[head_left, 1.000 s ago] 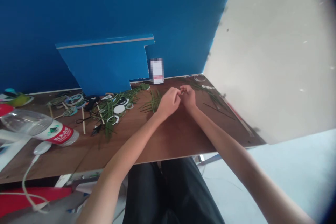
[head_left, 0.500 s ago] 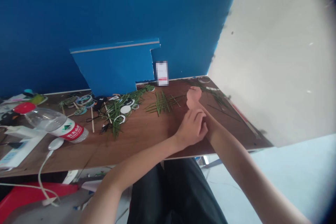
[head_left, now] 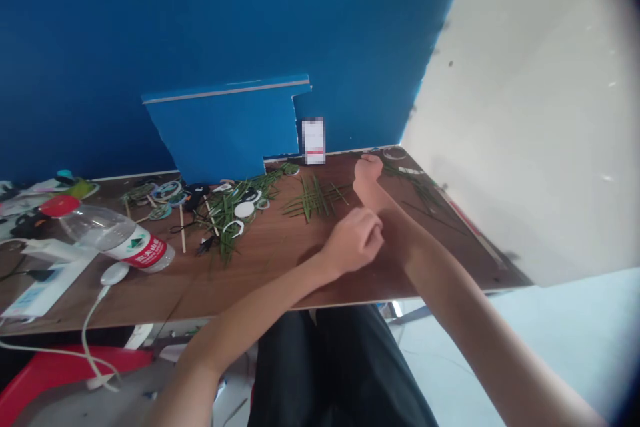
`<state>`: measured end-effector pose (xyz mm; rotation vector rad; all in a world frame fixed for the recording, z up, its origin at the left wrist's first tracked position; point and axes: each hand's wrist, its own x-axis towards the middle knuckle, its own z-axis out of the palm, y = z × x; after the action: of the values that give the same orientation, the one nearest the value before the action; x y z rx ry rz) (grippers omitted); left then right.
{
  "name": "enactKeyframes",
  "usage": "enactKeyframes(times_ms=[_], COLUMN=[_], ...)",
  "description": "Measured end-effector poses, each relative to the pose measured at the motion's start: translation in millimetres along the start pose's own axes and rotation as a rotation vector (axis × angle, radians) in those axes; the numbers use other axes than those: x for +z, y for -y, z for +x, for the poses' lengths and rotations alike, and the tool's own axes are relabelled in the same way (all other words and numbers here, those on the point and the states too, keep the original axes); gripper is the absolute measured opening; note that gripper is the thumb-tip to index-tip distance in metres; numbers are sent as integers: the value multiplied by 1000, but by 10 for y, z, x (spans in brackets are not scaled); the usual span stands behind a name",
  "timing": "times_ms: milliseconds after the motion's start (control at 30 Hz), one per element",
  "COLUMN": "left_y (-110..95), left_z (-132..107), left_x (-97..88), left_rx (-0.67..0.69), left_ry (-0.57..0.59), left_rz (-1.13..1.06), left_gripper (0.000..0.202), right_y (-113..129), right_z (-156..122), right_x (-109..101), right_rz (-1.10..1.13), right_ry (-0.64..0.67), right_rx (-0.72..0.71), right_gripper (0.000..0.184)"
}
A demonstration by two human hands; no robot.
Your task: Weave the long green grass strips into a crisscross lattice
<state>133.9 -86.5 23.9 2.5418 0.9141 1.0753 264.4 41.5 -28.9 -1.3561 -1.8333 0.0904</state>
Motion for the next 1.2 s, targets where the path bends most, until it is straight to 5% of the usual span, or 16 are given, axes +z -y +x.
enactKeyframes(times_ms=[133, 267, 533, 1200], left_y=[549, 812, 800, 954], left_z=[-25, -107, -171, -140], left_x=[-196, -176, -105, -175], left_rx=[-201, -229, -195, -302], left_ry=[14, 115, 124, 91], left_rz=[326, 455, 443, 444], left_gripper=[15, 15, 20, 29], right_y=[-60, -87, -24, -63], right_z=[532, 326, 167, 191], right_x=[125, 190, 184, 173], right_rz=[175, 14, -173, -125], right_ry=[-3, 142, 218, 263], right_rx=[184, -33, -168, -147], right_gripper=[45, 43, 40, 45])
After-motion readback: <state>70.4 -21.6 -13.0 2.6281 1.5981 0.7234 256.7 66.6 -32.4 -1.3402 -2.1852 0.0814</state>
